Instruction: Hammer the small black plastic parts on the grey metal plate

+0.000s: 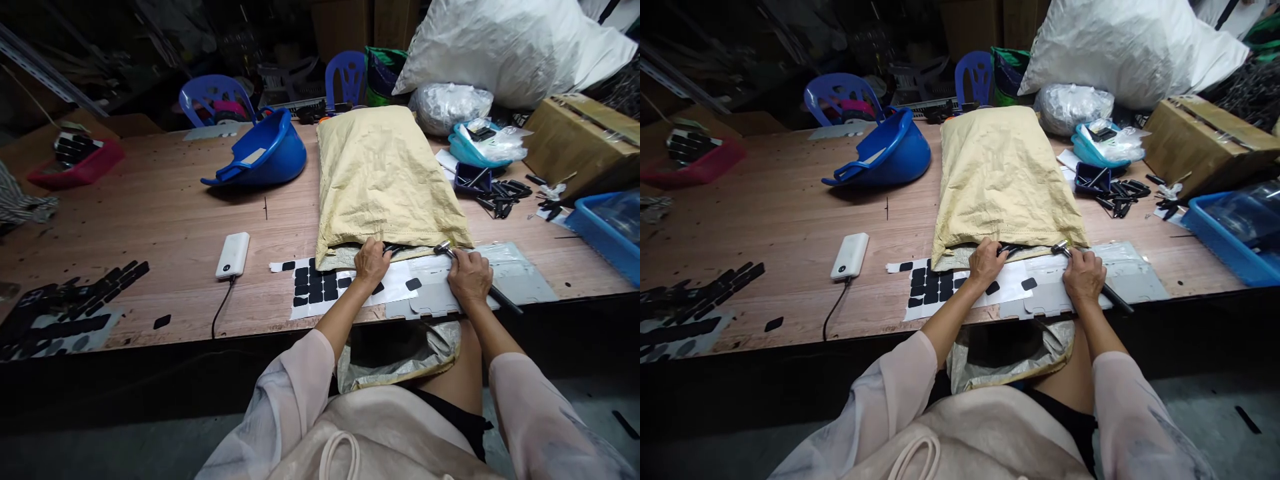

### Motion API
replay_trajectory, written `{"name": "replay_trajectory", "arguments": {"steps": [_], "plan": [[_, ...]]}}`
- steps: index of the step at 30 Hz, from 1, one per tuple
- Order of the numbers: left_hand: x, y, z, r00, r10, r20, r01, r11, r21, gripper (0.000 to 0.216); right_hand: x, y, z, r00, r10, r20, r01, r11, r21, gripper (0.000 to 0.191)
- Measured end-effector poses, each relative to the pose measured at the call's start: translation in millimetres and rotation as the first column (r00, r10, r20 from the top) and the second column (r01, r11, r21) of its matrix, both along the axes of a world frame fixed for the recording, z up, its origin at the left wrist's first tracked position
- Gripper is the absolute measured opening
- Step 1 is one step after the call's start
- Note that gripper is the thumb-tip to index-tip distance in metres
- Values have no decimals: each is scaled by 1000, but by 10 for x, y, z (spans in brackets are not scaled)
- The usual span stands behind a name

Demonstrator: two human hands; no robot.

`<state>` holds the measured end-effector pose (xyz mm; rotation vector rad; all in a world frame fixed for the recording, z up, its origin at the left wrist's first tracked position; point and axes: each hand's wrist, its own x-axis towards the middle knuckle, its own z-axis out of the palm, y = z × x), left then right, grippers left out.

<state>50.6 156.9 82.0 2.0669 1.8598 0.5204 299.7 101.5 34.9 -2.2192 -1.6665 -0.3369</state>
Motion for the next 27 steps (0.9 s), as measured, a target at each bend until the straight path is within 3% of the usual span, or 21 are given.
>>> {"name": "replay_trajectory", "arguments": {"steps": [5,9,12,27], "plan": [[-115,-313,-19,988,-102,113,88,988,125,13,-3,8,-16,1000,-4,3,4,1000,3,35],[-87,-748,-216,955,-237,180,206,963,177,13,1,8,-28,1000,-4,8,4,1000,6,34],[-20,-924,-378,953,-255,165,230,960,160,11,5,9,-29,1000,-3,5,2,1000,10,32],[88,-793,-410,940,-270,206,261,963,72,14,11,24,40,993,-9,-116,8,1000,-9,35]]}}
